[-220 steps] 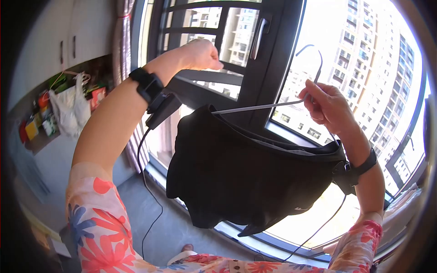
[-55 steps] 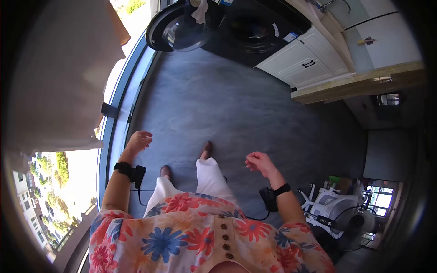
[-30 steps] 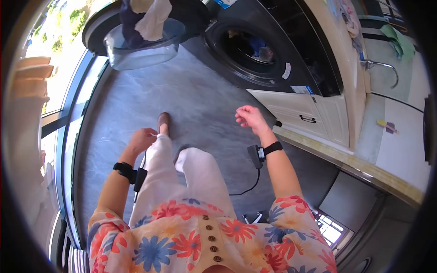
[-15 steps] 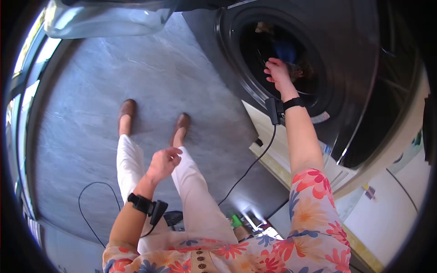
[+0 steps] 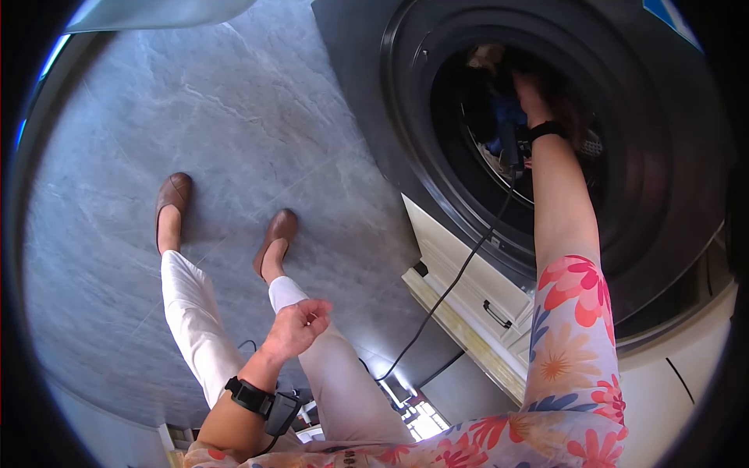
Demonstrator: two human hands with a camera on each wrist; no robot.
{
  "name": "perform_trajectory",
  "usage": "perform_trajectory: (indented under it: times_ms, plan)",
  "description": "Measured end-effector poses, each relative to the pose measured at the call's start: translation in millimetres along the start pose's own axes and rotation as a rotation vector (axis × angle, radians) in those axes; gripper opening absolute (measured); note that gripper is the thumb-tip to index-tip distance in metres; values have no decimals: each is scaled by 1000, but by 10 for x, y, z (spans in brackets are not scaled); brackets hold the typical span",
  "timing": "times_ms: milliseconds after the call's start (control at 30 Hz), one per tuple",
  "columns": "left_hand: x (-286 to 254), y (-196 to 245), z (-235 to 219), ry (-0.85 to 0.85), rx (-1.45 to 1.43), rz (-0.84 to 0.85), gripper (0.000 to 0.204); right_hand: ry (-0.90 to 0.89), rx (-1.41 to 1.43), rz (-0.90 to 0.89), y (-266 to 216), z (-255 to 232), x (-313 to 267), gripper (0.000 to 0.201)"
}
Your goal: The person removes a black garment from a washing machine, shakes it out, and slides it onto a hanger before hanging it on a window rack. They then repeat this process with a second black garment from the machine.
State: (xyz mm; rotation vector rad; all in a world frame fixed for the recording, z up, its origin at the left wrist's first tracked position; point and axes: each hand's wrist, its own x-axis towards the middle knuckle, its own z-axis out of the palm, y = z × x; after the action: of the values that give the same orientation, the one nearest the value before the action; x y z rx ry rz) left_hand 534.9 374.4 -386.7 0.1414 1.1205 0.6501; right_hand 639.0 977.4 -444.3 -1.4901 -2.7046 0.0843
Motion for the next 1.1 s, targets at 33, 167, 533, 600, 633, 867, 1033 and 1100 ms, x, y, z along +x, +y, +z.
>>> perform_trajectory:
  times_ms: [33,167,533,600,633,867,1033,1100]
  plan:
    - [23,-27,-4,-23,14,-16,24,-46,66,-97,145,94,41,28]
    - [76,-72,-14,-1,-91,53,20,-189,-200,147,82,42,-196,28]
    - [-58,-124,-183,76,-239,-98,23,-555,1680,924,-1087,-1119,-2301,16]
    - [-154,6,-228,104,-215,-88,23,-519,1809,1051,-1212,-1394,-2574,22]
    - [-193,75,-247,128,-203,-80,22,-566,1894,1012,-1260,-1506,-2716,26]
    - [-310,864,-214,-33,-231,98,52,-863,1806,976,-1661,-2083,-3533,20]
    - [-247,1524,72,-25,-385,92,71,-1003,1724,1002,-2024,-2501,-3748,25]
    - [-244,1648,278,-85,-549,64,67,-1052,1765,980,-2068,-2670,-3844,25]
